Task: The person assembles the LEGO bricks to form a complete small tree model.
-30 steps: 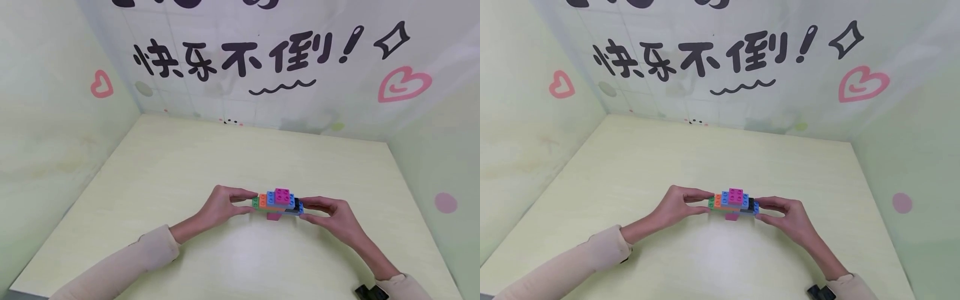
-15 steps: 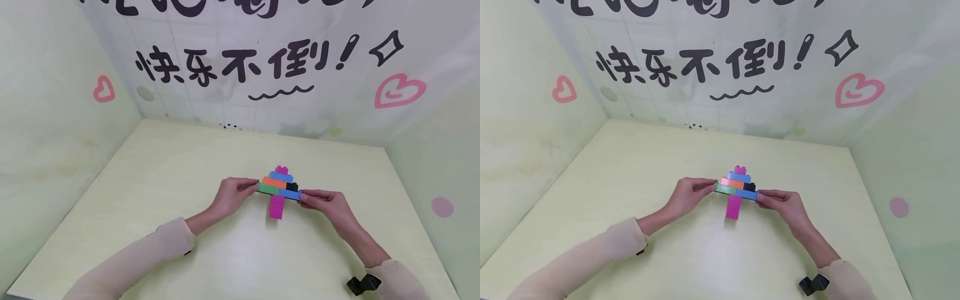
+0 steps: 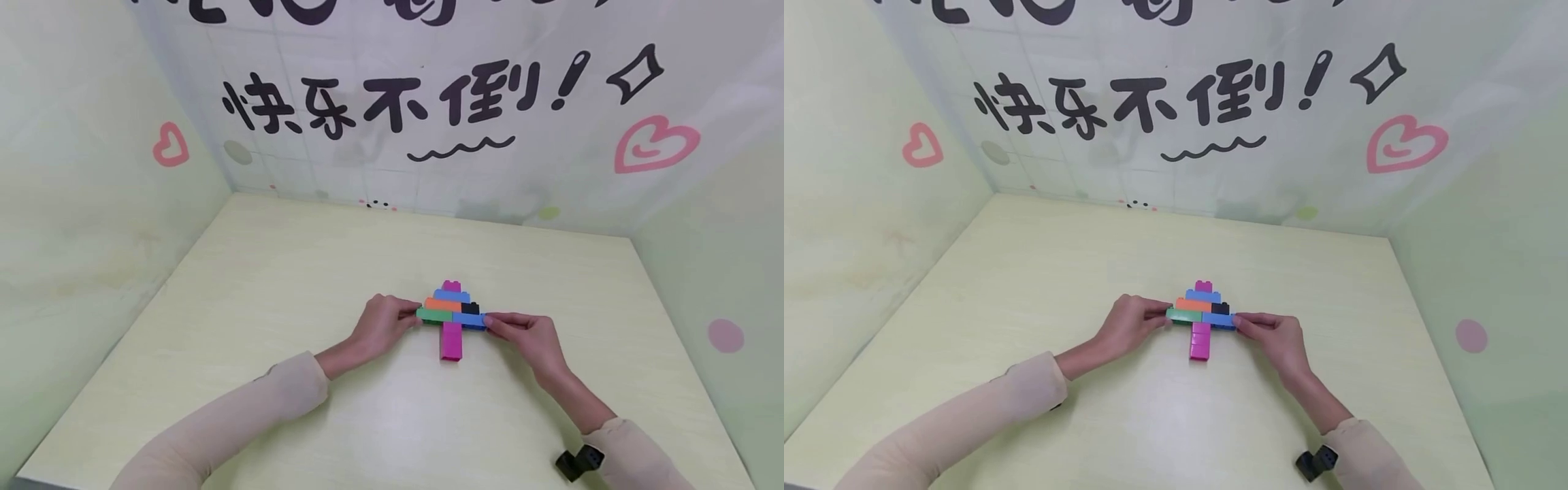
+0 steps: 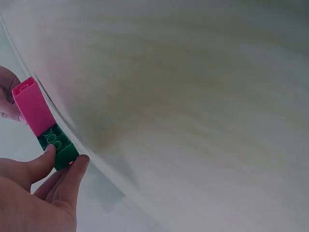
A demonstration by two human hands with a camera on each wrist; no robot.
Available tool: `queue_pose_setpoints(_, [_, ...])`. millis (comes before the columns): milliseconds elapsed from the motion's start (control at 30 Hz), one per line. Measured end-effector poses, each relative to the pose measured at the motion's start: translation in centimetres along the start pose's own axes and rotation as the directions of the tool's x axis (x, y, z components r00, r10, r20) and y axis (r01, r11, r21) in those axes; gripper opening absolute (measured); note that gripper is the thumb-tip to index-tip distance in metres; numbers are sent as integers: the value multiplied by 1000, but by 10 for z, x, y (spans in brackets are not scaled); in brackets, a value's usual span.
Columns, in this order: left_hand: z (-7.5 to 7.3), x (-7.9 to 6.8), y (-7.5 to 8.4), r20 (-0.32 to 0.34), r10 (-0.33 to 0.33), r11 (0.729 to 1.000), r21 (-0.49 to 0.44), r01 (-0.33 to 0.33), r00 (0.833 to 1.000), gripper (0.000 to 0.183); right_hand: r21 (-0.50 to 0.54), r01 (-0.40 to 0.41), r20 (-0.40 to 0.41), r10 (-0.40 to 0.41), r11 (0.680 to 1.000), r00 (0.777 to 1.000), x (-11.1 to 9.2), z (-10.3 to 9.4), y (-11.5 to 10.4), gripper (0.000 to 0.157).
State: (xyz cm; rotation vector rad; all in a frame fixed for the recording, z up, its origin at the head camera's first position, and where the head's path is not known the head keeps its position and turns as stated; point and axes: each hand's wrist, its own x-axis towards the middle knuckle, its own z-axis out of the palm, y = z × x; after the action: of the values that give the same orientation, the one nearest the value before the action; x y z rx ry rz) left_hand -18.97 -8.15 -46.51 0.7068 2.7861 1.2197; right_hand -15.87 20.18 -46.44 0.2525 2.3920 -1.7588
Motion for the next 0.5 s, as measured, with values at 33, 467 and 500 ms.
queue_pose_setpoints(33, [0,1,-1,9,0,1000,14,0,1000,31,-12,-4,-7,4,1000,1000,0,1,1,50])
queue_pose_setpoints(467, [-2,7,-8,57,-31,999,-25,33,998,31,-96,62,17,-61,993,998,-2,-3,9,52])
queue_pose_setpoints(500, [-2,7,-8,57,-37,999,-33,39,998,32,-96,67,20,-66,993,998,-2,-3,10,51])
